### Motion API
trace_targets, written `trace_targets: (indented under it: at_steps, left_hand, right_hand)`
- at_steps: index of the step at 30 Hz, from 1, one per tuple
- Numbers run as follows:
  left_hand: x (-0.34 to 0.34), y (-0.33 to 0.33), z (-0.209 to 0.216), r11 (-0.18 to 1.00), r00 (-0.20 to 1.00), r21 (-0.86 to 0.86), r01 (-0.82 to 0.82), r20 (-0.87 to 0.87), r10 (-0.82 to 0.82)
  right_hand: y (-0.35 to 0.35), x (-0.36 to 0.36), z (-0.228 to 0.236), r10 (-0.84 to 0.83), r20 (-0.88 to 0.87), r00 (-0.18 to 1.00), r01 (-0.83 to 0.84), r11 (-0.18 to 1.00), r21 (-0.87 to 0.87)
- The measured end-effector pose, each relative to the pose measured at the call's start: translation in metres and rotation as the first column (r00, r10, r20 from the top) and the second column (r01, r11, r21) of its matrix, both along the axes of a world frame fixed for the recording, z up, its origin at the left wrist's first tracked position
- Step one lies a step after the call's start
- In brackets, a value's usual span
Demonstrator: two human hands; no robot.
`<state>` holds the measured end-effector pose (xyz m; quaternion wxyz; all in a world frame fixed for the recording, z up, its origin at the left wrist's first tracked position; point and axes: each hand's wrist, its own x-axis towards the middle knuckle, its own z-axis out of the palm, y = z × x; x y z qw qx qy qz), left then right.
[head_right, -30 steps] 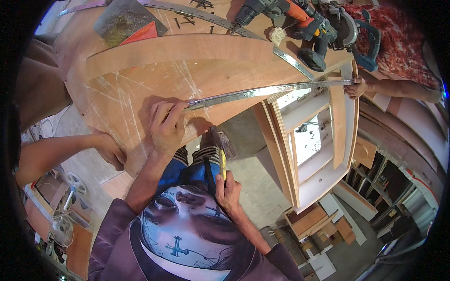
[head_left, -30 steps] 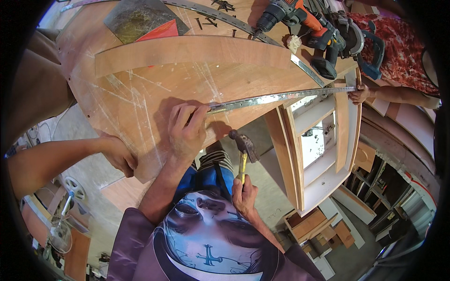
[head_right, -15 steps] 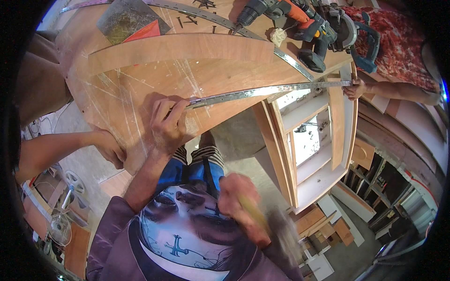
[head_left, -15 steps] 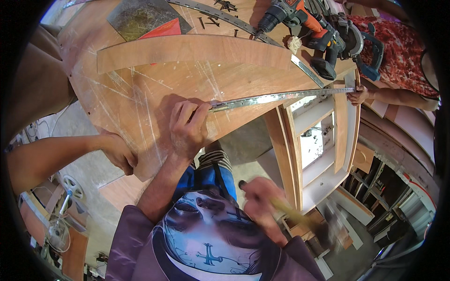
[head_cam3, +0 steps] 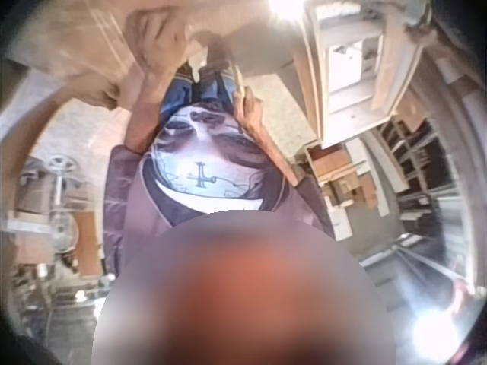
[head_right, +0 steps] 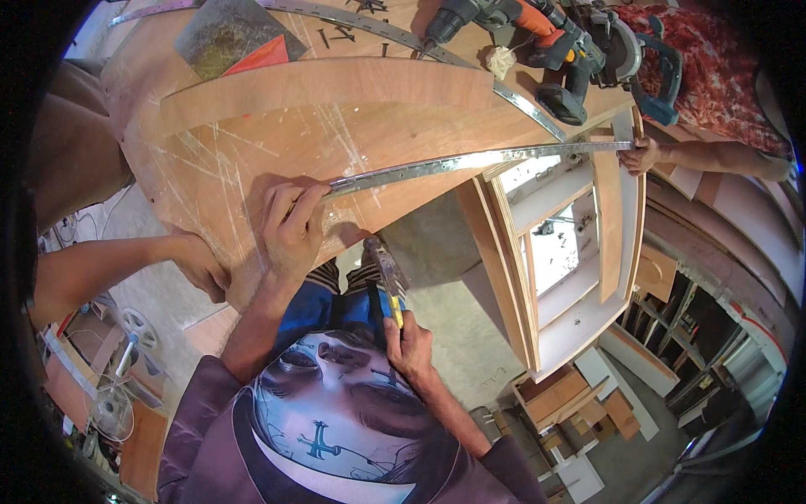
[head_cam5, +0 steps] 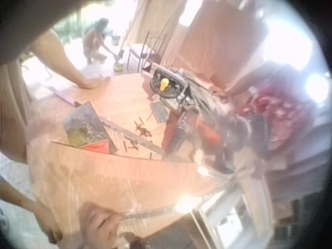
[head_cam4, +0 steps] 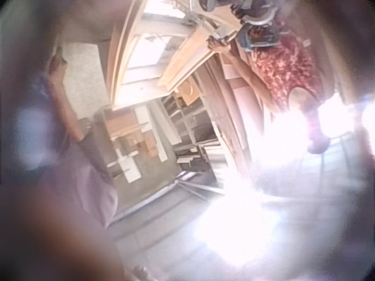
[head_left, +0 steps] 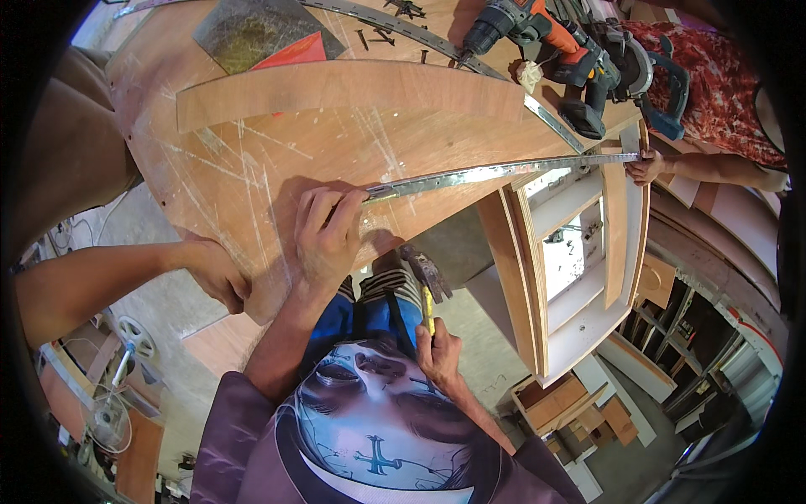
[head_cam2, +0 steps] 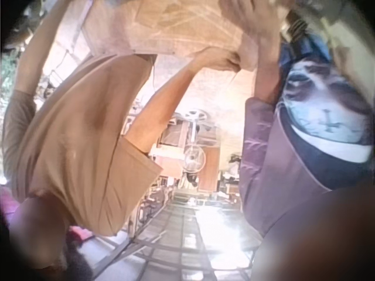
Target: The person hammers nails into a metal strip attached to a wooden frame using a hammer. They repeatedly position the strip, tap nails, and adjust the frame while another person assists by holding the frame steady.
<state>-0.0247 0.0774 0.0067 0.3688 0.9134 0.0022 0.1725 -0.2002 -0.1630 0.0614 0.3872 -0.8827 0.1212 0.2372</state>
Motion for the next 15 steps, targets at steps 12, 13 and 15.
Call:
trace_targets:
  at_steps: [12, 13, 15]
  left_hand:
    - [0.003, 0.004, 0.005, 1.000, 1.000, -0.016, -0.001, -0.004, 0.001]
    - [0.003, 0.004, 0.004, 1.000, 1.000, -0.015, 0.000, -0.008, -0.001]
    - [0.003, 0.004, 0.004, 1.000, 1.000, -0.028, 0.001, -0.020, -0.001]
  right_hand:
    - [0.010, 0.013, 0.001, -0.038, -0.031, 0.999, 0.039, 0.998, 0.041]
    - [0.012, 0.018, 0.007, -0.041, -0.008, 0.999, 0.041, 0.998, 0.050]
    - [0.017, 0.032, 0.023, -0.042, 0.097, 0.994, 0.034, 0.996, 0.085]
